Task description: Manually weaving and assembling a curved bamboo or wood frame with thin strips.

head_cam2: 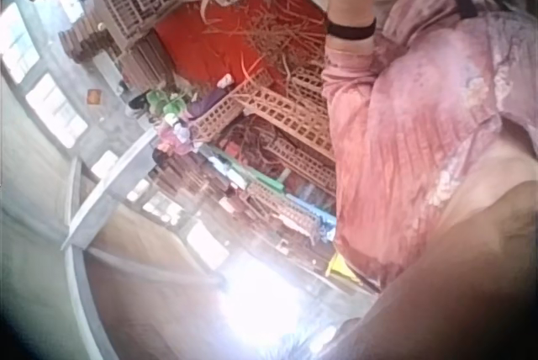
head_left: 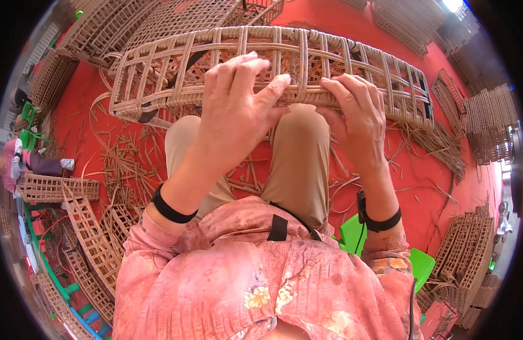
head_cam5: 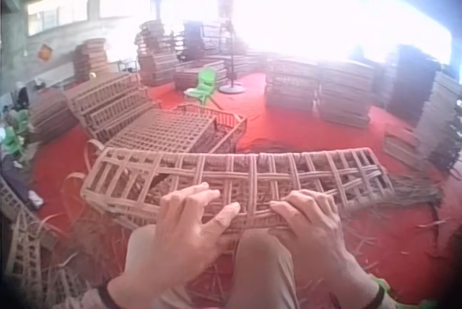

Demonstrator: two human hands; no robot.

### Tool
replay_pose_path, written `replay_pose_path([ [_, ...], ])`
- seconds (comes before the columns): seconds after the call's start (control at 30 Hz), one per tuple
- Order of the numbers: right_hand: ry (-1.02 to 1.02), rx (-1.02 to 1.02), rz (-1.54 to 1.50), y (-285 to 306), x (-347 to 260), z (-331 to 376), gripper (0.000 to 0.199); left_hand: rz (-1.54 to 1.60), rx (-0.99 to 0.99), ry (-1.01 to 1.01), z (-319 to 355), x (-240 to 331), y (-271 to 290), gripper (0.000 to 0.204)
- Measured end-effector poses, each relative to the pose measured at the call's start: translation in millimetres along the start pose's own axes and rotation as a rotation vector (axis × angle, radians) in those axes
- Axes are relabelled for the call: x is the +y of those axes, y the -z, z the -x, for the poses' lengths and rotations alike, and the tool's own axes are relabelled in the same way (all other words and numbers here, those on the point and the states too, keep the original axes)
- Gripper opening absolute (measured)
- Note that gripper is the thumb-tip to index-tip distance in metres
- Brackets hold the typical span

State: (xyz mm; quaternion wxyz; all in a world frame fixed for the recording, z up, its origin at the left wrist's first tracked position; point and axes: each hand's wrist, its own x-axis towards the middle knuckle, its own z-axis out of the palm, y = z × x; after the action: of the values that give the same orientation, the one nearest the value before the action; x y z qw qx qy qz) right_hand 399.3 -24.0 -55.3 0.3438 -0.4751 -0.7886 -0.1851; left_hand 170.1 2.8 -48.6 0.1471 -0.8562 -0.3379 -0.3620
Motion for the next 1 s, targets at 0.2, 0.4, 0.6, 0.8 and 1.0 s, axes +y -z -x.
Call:
replay_pose_path([
  [0.2,0.073,-0.021,-0.050,2.6,4.8,-10.9,0.044,0.088,0.011,-0.027,-16.8,14.1,-25.9,0.049],
  [0.4,0.130,0.099,-0.026,-7.1,7.5,1.3,0.040,0.139,0.100,-0.120,-14.0,7.1,-33.1,0.043],
  [0.6,0.100,0.213,-0.094,-3.1,1.3,20.4,0.040,0.165,0.115,-0.156,-1.2,9.7,-27.1,0.043],
  [0.8,-0.053,-0.018,0.042,37.2,39.7,28.7,0.046,0.119,-0.054,-0.003,-18.8,30.8,-6.7,0.047],
  [1.0,-0.003,-0.020,0.065,43.8,47.3,36.3,0.044,0.238,-0.072,-0.074,-41.7,66.2,-42.8,0.049],
])
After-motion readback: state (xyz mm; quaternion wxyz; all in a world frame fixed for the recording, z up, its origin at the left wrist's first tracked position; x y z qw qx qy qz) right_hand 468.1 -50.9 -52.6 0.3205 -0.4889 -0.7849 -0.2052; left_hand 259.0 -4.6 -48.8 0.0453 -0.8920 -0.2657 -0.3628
